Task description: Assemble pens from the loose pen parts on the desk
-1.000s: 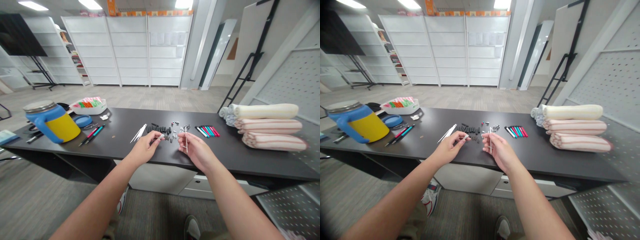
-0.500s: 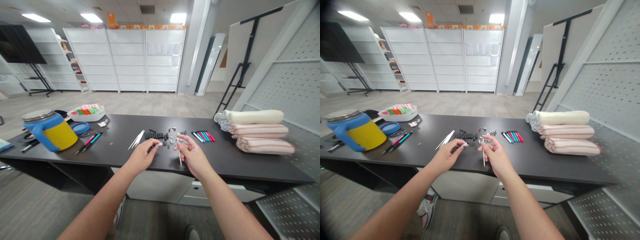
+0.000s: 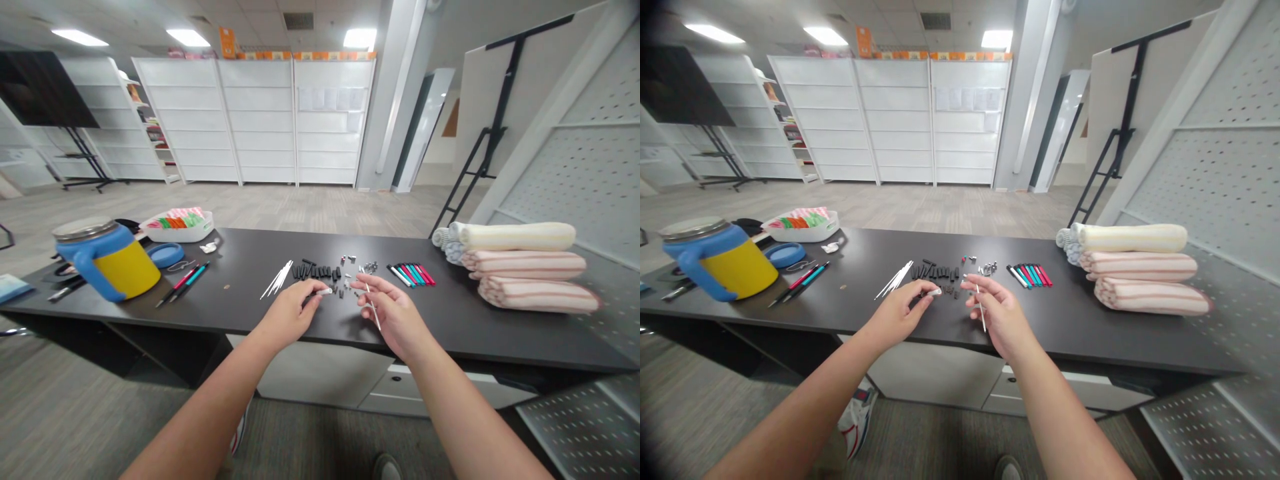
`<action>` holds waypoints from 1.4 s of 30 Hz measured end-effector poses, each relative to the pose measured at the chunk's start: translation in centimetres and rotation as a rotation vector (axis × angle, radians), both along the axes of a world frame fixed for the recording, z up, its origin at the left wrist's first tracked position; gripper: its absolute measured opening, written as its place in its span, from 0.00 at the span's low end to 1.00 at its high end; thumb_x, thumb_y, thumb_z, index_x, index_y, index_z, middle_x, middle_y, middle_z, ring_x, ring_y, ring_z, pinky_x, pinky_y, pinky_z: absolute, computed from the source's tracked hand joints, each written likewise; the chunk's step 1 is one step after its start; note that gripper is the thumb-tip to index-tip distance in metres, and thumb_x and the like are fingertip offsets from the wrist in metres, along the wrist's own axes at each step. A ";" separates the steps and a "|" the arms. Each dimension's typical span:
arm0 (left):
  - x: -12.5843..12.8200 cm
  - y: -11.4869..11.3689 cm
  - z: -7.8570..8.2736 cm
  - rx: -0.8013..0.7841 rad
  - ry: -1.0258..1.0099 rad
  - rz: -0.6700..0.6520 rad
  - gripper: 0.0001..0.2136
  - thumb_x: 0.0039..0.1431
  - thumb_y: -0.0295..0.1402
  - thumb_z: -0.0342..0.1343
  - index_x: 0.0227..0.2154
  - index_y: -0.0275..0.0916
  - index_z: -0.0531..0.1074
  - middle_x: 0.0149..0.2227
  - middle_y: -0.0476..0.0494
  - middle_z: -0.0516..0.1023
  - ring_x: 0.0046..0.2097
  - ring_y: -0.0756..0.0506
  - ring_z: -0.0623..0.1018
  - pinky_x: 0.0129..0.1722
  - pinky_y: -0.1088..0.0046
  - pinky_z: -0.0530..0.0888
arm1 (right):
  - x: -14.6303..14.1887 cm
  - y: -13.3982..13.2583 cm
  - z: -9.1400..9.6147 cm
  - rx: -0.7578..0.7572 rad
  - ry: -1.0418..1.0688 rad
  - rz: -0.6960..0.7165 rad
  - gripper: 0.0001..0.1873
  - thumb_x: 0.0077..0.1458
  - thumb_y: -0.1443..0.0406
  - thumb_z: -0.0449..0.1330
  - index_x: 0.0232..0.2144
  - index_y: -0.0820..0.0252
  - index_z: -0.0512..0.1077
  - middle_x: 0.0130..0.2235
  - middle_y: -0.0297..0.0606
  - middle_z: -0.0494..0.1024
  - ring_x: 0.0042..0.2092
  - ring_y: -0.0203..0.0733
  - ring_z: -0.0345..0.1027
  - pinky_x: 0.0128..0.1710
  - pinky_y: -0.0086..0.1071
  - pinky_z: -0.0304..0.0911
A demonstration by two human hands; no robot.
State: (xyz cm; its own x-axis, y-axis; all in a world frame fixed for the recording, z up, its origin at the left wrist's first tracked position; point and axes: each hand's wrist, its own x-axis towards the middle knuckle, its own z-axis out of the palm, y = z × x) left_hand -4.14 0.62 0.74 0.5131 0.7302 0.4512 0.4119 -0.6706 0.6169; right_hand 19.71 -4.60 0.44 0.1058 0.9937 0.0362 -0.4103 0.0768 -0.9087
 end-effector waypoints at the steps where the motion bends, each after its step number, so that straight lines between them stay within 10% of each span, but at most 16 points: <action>1: 0.0 0.0 0.0 0.009 0.004 -0.002 0.09 0.73 0.31 0.52 0.50 0.43 0.75 0.49 0.46 0.82 0.51 0.44 0.80 0.54 0.67 0.74 | 0.1 -0.1 0.1 -0.004 0.022 0.003 0.20 0.50 0.66 0.71 0.48 0.55 0.84 0.53 0.45 0.83 0.37 0.37 0.73 0.30 0.26 0.67; 9: 0.1 -0.1 0.4 0.030 0.003 -0.011 0.09 0.72 0.31 0.52 0.50 0.43 0.76 0.49 0.45 0.83 0.51 0.43 0.81 0.54 0.66 0.75 | 0.4 -0.4 0.3 0.032 0.033 0.034 0.24 0.56 0.62 0.73 0.55 0.51 0.80 0.62 0.45 0.78 0.45 0.41 0.76 0.32 0.26 0.70; 14: 0.2 -0.2 0.3 0.062 0.020 -0.014 0.09 0.72 0.30 0.53 0.49 0.42 0.76 0.48 0.44 0.84 0.50 0.43 0.81 0.53 0.65 0.75 | -0.6 -0.3 -0.9 0.087 -0.205 0.027 0.25 0.66 0.44 0.63 0.49 0.58 0.80 0.45 0.46 0.83 0.35 0.41 0.75 0.30 0.32 0.69; 20: 0.3 0.0 -0.3 0.124 0.086 -0.056 0.09 0.73 0.31 0.52 0.50 0.43 0.76 0.50 0.43 0.84 0.52 0.41 0.80 0.56 0.61 0.74 | -0.9 -0.5 -1.5 0.189 -0.434 0.012 0.20 0.72 0.47 0.55 0.47 0.55 0.73 0.29 0.31 0.74 0.25 0.35 0.62 0.26 0.31 0.59; 42: 0.1 -0.3 -0.2 0.167 0.138 -0.120 0.12 0.73 0.30 0.52 0.52 0.43 0.77 0.51 0.42 0.84 0.53 0.41 0.80 0.56 0.59 0.74 | -1.4 -1.5 -0.5 0.119 -0.571 0.138 0.19 0.65 0.47 0.65 0.37 0.55 0.72 0.39 0.41 0.84 0.32 0.40 0.73 0.33 0.34 0.68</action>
